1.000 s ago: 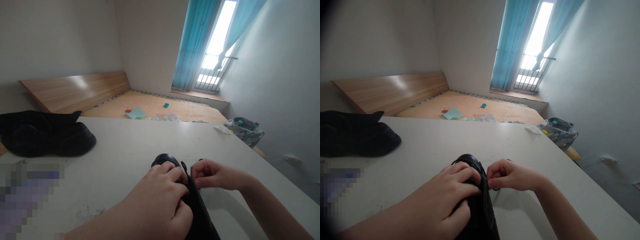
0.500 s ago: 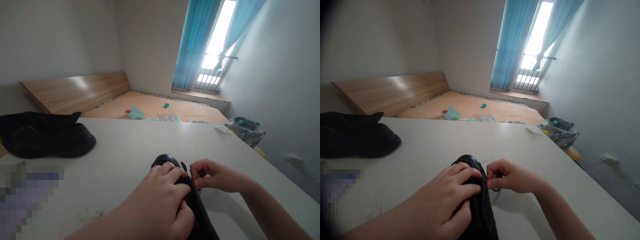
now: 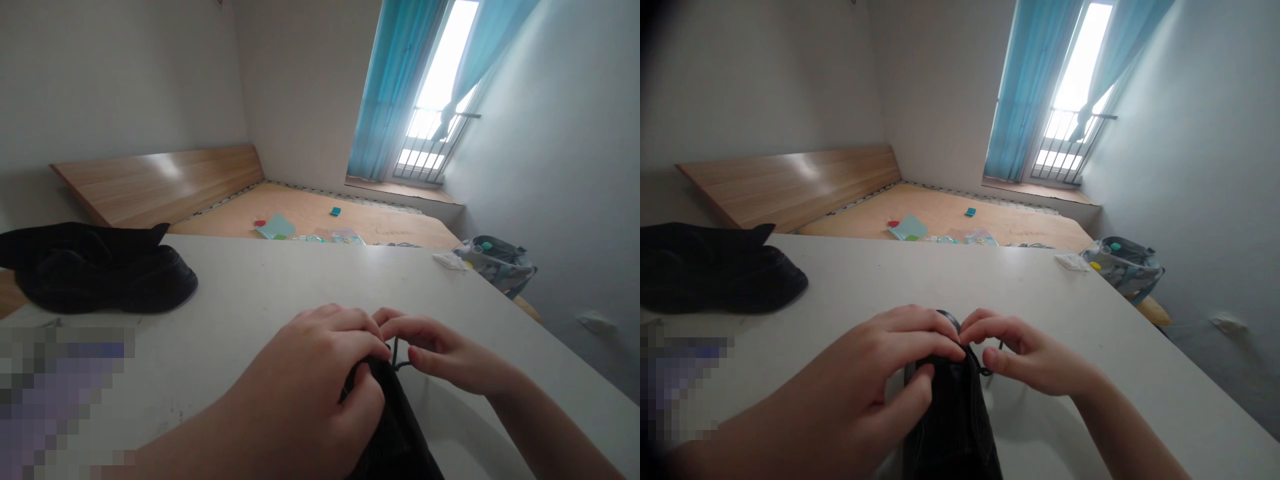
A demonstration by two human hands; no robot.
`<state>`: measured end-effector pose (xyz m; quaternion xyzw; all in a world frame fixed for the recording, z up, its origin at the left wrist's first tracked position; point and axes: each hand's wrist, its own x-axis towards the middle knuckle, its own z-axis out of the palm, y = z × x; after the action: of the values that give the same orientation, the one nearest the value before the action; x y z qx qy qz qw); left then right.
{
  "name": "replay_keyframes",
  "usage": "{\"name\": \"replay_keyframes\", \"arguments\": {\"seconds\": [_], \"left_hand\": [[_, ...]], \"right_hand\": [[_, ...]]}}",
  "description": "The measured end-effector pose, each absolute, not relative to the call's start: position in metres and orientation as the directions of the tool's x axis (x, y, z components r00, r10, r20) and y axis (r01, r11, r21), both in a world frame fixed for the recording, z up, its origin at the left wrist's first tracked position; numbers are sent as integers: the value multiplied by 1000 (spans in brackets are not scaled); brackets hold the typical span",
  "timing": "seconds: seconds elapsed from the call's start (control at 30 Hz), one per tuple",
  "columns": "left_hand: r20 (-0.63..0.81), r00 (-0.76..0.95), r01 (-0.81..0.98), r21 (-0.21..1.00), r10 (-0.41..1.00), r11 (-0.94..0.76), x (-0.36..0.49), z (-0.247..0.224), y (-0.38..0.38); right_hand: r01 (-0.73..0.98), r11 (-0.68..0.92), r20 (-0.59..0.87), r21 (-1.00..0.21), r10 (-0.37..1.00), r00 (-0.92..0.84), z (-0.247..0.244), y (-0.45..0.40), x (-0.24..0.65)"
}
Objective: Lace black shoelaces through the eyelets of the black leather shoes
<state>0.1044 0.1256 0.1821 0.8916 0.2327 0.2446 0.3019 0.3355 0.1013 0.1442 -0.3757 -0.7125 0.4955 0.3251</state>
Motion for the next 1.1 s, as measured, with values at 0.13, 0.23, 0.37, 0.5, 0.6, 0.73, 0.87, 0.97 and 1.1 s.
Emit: {"name": "replay_keyframes", "arguments": {"seconds": [0.13,0.23,0.37,0.5,0.6,0.73,0.87,0.97,1.1], "left_hand": [[313,752,198,732,580,-652,99,194,133],[225,728,307,737,647,-602,98,191,140],[27,678,619,518,735,-590,99,179,148],[-100,627,735,404,773,-544,102,169,150],[-136,614,732,468,778,-496,104,162,155],[-224,680,658,606,698,-447,105,156,165],[-188,678,652,600,710,-464,102,157,166],[-165,663,653,605,730,-456,102,156,166],[-173,675,622,656,717,-428,104,151,169]], "right_hand": [[77,212,156,-974,879,-451,149,91,323],[-176,117,173,-977,922,-346,150,89,319],[-522,37,119,-852,985,-125,156,94,328],[-500,86,47,-862,995,90,159,100,340],[-381,88,37,-921,990,139,154,102,338],[-154,77,61,-985,993,105,143,101,327],[53,48,49,-997,999,20,136,100,321],[142,33,26,-989,998,-50,134,101,320],[254,28,2,-967,995,-104,135,103,319]]}}
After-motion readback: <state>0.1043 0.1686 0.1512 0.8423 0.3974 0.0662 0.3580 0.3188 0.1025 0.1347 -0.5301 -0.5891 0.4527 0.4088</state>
